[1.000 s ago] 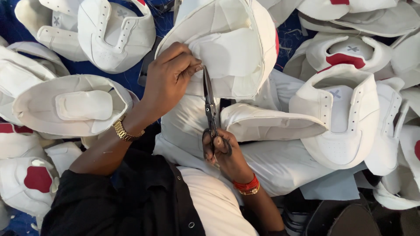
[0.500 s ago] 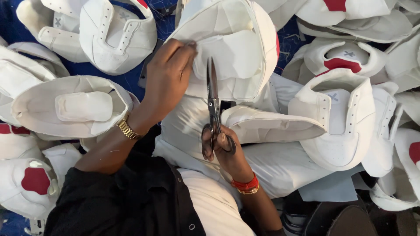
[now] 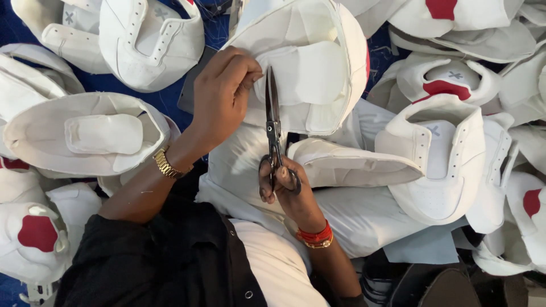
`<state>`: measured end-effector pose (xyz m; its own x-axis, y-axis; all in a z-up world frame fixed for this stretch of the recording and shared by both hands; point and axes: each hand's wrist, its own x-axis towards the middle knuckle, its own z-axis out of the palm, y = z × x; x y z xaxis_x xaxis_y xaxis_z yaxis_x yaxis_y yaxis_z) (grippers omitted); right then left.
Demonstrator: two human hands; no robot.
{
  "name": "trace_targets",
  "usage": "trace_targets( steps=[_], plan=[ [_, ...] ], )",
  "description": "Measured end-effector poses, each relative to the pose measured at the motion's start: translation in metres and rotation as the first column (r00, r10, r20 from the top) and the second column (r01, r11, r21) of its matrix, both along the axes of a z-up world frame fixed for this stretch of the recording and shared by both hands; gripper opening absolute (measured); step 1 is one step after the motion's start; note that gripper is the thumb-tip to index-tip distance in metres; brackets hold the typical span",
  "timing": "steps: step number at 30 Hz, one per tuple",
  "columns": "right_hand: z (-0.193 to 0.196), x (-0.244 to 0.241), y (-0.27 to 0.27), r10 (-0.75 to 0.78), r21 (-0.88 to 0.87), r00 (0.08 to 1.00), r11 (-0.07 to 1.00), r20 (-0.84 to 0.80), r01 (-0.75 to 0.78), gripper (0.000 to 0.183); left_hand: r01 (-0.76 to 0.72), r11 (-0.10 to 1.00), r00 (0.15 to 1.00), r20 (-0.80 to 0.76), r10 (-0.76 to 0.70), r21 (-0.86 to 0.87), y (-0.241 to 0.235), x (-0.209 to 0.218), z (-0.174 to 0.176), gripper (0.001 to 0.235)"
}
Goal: The person uses scissors to trim excess material or threads from a pile of white shoe uppers.
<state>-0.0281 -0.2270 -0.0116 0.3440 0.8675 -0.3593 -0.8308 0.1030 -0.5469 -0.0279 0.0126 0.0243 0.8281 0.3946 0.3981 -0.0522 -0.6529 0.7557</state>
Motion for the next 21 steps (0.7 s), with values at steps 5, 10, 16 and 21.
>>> trace_targets(
  steps=[5, 10, 16, 21],
  plan=[
    [0.000, 0.004, -0.002, 0.003, -0.020, 1.000, 1.000, -0.013, -0.004, 0.052, 0.037, 0.999, 0.999, 0.012, -0.037, 0.010, 0.002, -0.001, 0.001, 0.018],
    [-0.005, -0.002, -0.004, 0.032, -0.036, 0.996, 0.999, 0.081, -0.029, 0.048, 0.062, 0.965, 0.997, 0.064, -0.048, -0.253, 0.012, -0.009, -0.009, 0.012],
    [-0.010, -0.011, -0.011, 0.048, -0.110, 0.980, 0.994, 0.192, -0.027, 0.042, 0.008, 0.935, 0.944, 0.311, 0.111, -0.355, 0.043, -0.019, 0.007, 0.009],
    [-0.013, -0.014, -0.013, 0.056, -0.174, 0.967, 0.985, 0.250, -0.013, 0.037, -0.236, 0.961, 0.959, 0.194, 0.206, 0.145, 0.047, -0.015, 0.004, 0.044]
  ],
)
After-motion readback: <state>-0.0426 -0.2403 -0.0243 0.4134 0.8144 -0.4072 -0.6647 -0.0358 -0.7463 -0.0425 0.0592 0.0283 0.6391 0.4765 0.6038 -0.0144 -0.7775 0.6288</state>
